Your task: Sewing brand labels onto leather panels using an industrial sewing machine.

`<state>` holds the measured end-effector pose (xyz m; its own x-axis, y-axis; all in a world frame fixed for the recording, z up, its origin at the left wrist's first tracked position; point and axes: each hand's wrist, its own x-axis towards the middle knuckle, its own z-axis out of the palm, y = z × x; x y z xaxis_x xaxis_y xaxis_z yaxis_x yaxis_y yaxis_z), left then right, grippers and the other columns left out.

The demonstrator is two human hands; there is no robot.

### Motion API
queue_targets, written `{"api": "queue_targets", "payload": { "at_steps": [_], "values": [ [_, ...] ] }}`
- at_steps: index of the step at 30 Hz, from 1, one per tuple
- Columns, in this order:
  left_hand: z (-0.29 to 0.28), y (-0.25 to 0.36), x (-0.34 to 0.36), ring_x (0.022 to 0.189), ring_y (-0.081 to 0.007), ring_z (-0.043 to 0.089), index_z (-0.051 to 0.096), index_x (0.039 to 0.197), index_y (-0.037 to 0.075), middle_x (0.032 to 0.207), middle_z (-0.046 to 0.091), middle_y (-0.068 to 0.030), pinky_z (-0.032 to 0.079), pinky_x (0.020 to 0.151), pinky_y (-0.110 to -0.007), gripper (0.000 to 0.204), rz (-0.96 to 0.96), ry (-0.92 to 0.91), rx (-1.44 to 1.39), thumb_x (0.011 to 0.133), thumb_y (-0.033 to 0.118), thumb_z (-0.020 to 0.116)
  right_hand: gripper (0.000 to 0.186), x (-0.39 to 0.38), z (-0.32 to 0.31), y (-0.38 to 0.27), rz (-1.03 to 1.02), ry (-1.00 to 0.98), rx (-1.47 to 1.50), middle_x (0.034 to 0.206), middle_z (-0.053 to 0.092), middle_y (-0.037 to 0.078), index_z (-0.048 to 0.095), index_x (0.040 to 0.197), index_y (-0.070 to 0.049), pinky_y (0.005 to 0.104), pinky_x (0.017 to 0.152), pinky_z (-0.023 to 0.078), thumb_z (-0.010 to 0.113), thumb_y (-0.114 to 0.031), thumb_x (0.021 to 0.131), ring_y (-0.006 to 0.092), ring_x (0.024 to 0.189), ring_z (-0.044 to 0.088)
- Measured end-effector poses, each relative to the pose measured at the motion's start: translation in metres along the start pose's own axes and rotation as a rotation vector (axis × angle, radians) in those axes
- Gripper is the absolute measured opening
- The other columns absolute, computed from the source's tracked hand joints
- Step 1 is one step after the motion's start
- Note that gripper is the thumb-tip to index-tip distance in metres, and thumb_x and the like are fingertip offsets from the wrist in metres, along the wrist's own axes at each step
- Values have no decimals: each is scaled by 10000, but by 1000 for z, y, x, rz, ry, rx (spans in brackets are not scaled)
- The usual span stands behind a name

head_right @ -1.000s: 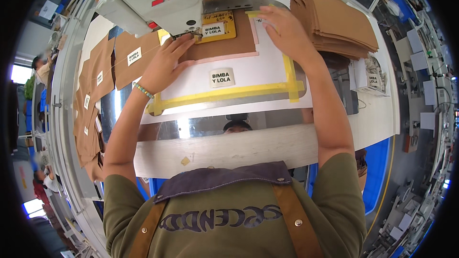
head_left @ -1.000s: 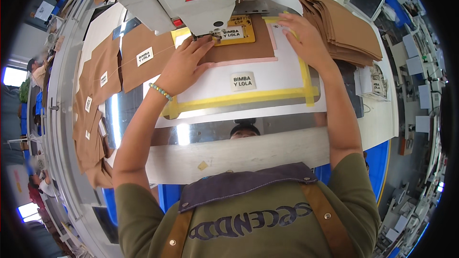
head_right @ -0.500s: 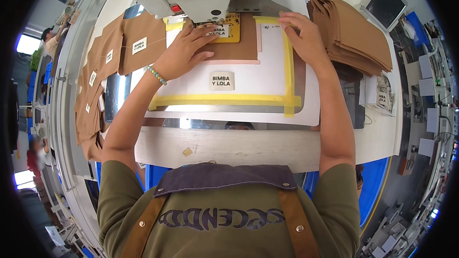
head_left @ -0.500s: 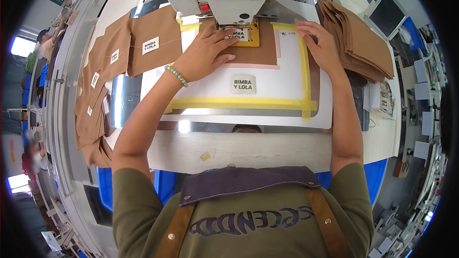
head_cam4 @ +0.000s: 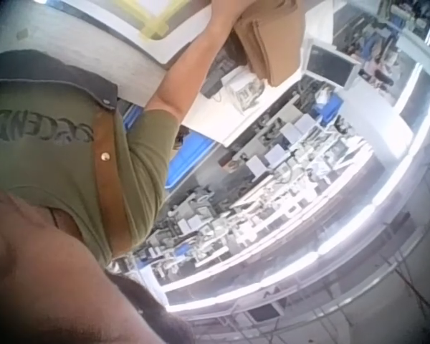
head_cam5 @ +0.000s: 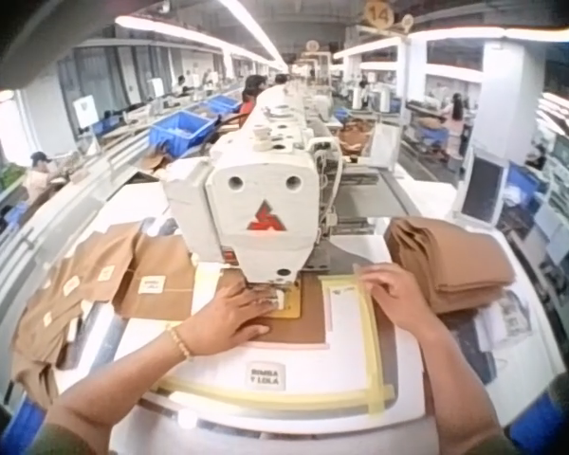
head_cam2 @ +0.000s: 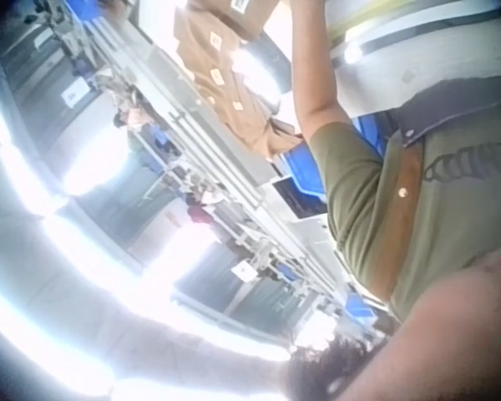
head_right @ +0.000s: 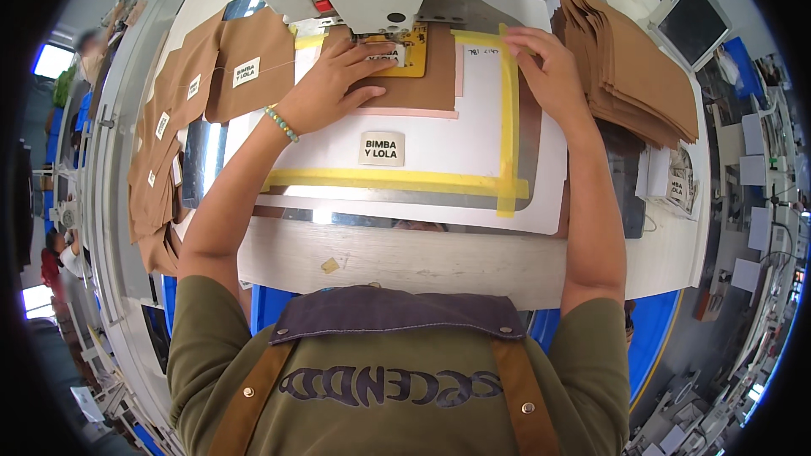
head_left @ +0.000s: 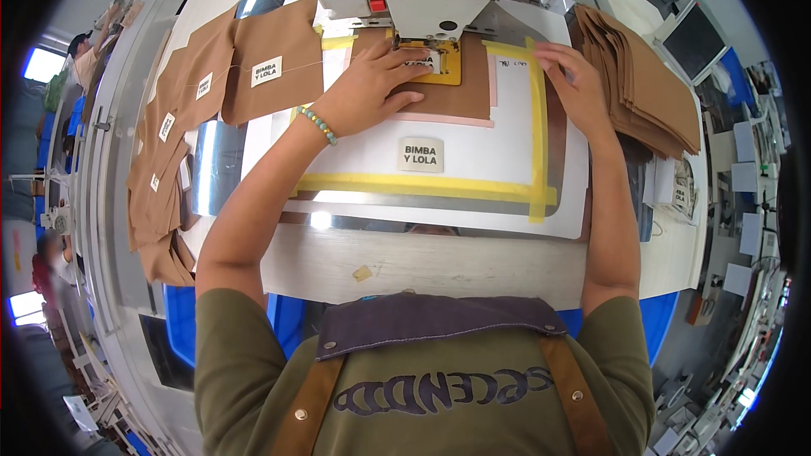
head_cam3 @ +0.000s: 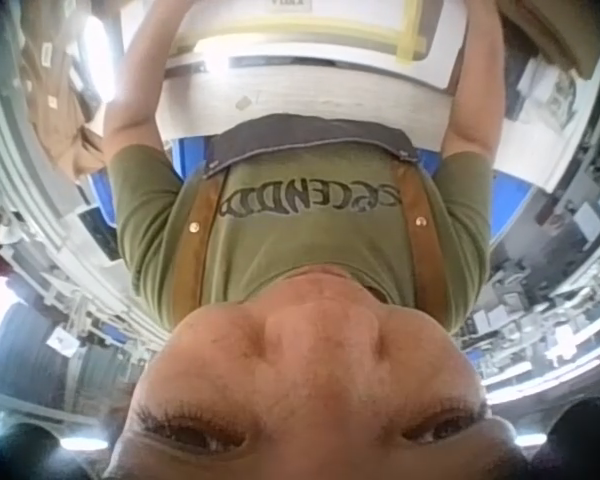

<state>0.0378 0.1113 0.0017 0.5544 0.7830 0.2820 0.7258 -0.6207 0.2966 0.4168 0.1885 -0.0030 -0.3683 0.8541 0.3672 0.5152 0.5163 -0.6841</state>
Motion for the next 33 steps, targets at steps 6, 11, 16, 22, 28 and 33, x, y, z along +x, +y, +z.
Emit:
{"api": "queue_targets", "payload": {
  "at_steps": [6,11,16,22,28,33],
  "values": [
    [-3,0,2,1401,-329,520,747,1387,115,1587,620,-55,414,1238,-459,389,-15,-6,-23,1016,233,755,221,3,-2,3,17,8,29,1316,764,130,783,1219,16,363,1065,530,667,-98,1068,270,1222,707],
    [-4,0,2,1415,-336,534,751,1376,105,1579,626,-60,425,1231,-467,386,-1,8,-27,1005,215,764,202,4,-3,-1,16,27,58,1306,768,128,780,1191,28,354,1041,536,672,-92,1070,261,1194,714],
    [-8,1,1,1419,-348,535,750,1378,100,1575,628,-68,433,1225,-467,390,8,16,-39,1003,209,766,196,1,-1,-6,14,50,65,1295,772,128,780,1191,25,351,1031,546,675,-84,1067,256,1183,721],
    [-10,-1,-1,1423,-373,546,752,1389,95,1497,681,-103,458,1215,-479,409,-18,47,34,1036,300,744,193,-8,-1,-14,13,54,68,1285,776,124,775,1188,34,352,1029,551,667,-63,1061,247,1189,720],
    [-11,-6,-5,1443,-398,529,696,1464,80,1467,680,-162,458,1208,-484,490,-73,-4,-37,1033,308,748,202,-17,1,-23,19,34,118,1319,764,120,776,1203,25,364,1056,543,659,-43,1053,243,1229,700],
    [-15,-20,-24,1473,-423,505,645,1500,27,1520,622,-211,438,1234,-485,578,-100,110,-32,1010,304,776,241,-17,18,-53,-184,-77,15,1378,745,125,783,1249,-20,398,1109,531,661,-82,1051,297,1276,678]
  ]
}}
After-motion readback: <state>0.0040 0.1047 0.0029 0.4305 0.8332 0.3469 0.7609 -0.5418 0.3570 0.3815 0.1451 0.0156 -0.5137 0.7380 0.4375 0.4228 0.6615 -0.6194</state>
